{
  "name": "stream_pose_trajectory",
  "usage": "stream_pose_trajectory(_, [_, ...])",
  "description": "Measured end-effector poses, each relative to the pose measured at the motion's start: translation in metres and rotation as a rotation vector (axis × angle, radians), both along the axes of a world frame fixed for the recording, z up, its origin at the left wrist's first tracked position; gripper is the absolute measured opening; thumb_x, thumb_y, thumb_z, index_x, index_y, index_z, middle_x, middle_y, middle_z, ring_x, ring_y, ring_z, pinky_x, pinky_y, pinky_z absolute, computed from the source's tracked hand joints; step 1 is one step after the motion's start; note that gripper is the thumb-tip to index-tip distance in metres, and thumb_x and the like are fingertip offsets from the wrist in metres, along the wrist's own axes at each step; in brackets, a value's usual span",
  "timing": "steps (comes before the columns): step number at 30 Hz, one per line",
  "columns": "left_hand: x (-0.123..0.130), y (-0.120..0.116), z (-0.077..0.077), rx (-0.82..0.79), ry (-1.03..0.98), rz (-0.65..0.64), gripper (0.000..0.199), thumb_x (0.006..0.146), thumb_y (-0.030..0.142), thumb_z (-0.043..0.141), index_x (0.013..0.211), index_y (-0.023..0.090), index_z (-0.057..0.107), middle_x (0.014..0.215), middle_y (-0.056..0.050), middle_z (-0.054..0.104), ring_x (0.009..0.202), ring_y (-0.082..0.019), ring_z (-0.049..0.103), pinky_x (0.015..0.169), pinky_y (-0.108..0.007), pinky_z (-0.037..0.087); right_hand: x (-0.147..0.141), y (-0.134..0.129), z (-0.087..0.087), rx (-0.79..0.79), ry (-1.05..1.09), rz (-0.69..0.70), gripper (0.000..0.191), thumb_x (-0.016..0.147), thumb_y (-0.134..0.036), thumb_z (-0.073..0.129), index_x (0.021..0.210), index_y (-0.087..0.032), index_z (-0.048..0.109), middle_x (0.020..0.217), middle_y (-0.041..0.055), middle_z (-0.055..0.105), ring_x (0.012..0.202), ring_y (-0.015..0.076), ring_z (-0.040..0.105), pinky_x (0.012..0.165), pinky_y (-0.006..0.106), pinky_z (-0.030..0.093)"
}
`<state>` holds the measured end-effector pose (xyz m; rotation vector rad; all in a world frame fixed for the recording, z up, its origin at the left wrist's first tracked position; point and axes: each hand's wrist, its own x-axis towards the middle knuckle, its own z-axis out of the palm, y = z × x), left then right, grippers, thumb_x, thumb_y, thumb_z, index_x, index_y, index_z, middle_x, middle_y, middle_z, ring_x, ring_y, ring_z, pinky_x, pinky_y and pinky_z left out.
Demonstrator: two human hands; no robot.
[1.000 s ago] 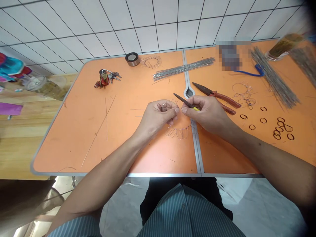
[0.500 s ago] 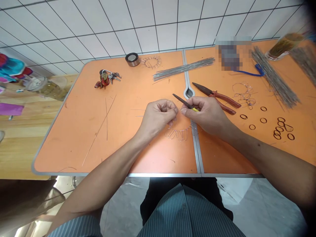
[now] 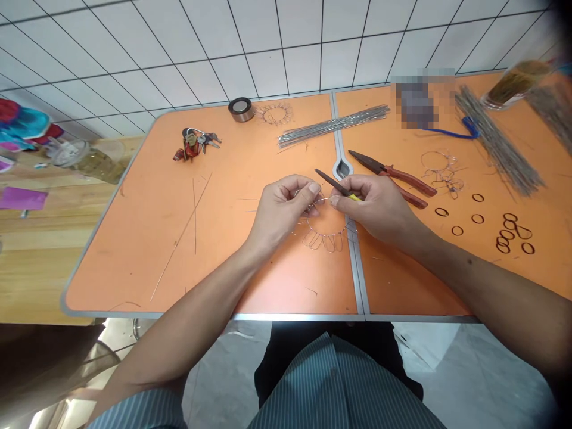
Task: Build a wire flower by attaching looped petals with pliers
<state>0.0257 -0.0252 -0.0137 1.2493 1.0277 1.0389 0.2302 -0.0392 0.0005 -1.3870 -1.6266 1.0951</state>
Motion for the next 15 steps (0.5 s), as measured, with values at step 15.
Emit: stream_pose_trajectory(15, [-0.0018, 0.0071, -0.0037, -0.174, -0.163, -0.054, 0.034, 0.086, 0.048, 0.093, 0.083, 0.019, 0.075, 0.09, -0.004, 0.08, 0.066, -0.011, 0.07, 0.066, -0.024, 0.061, 0.0019, 0.0019, -0.0036, -0.036, 0.018, 0.037, 0.014, 0.089, -0.03, 0.077, 0.079, -0.024, 0.071, 0.072, -0.0009, 0.056, 0.068, 0.0163, 0.043, 0.063, 0.036, 0.03])
